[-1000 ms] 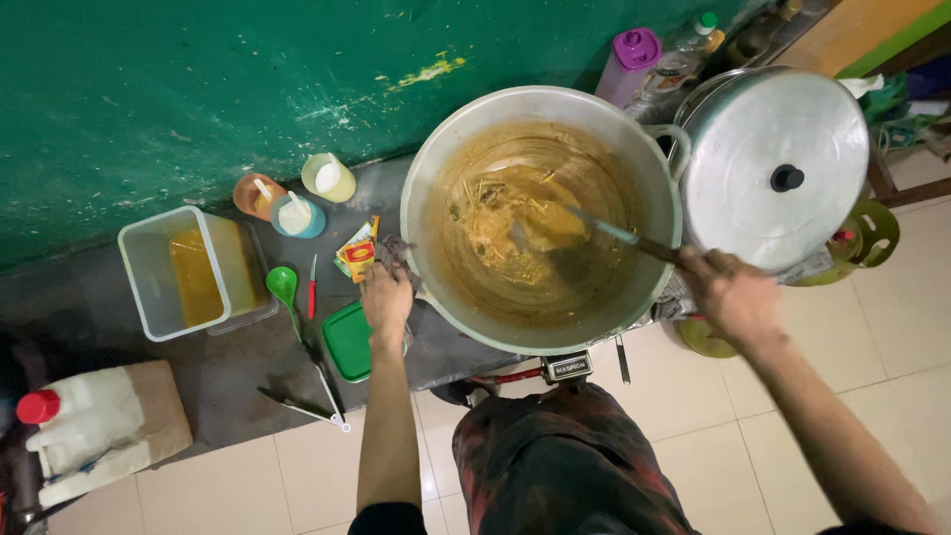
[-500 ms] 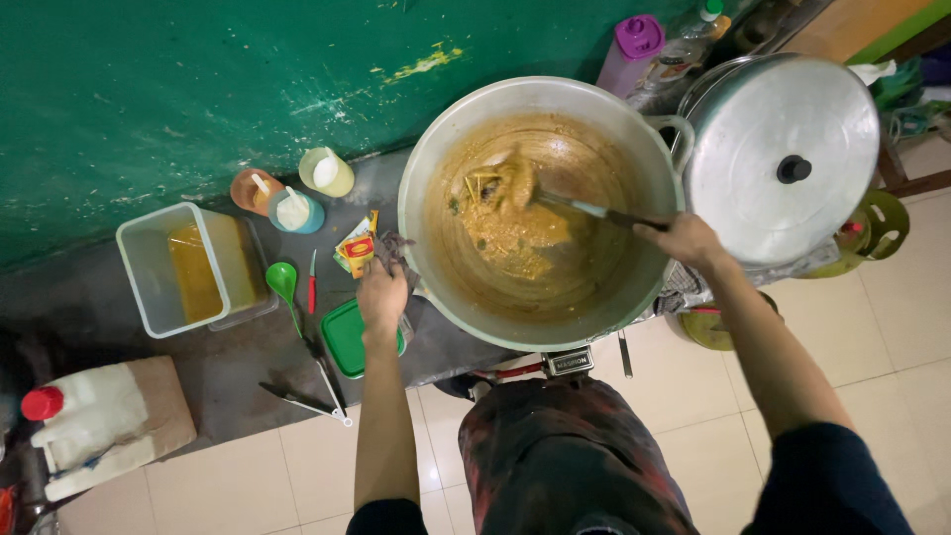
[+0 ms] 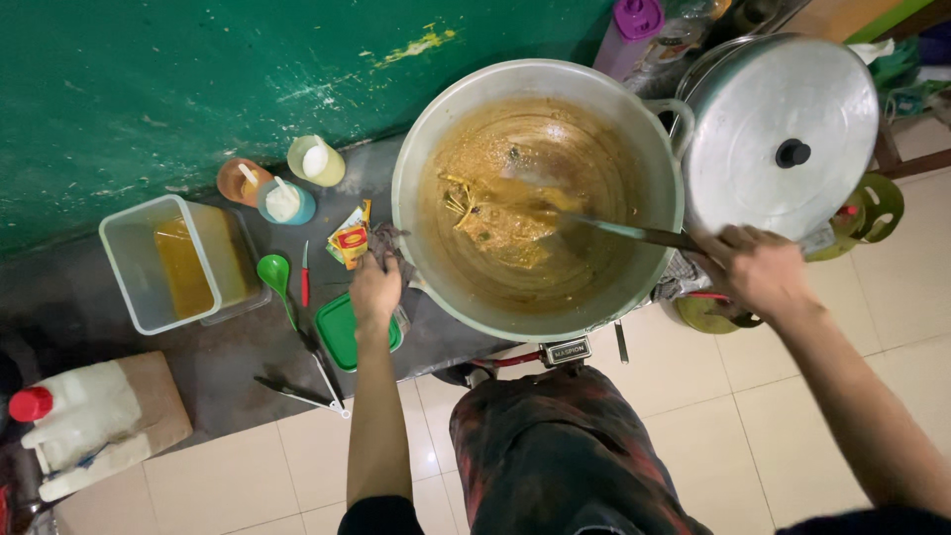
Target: The person mixes a liquid with a green ladle in a container and then stirs a thick food mixture in a large pot with a long-handled spoon.
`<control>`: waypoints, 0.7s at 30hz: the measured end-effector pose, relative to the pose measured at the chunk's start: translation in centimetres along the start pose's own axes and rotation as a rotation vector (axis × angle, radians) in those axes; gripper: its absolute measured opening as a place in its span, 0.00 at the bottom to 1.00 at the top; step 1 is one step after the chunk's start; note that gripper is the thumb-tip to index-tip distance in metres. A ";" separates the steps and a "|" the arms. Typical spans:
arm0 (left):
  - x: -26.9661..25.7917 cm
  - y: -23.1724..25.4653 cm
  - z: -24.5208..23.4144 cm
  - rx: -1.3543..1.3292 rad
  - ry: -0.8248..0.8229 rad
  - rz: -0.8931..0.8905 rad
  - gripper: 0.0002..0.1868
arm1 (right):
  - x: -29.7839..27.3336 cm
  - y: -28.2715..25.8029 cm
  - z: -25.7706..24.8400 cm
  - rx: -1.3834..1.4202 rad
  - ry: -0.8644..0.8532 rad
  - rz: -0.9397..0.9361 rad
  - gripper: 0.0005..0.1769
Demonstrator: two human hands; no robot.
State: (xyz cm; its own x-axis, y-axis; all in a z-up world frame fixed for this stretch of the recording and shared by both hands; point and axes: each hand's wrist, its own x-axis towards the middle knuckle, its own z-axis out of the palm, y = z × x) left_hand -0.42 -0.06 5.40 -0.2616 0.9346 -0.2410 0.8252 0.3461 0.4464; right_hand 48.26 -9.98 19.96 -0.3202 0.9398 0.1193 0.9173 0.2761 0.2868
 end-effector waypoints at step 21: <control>-0.7 2.1 -2.2 0.059 -0.296 -0.188 0.29 | 1.4 -17.7 1.4 1.527 -0.628 1.108 0.25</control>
State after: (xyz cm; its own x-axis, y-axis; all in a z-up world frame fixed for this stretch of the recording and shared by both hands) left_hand 0.36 0.23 8.40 -0.2623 0.7876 -0.5576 0.8059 0.4966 0.3223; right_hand 31.88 -13.30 13.70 0.2297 0.6237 -0.7471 0.1368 -0.7807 -0.6097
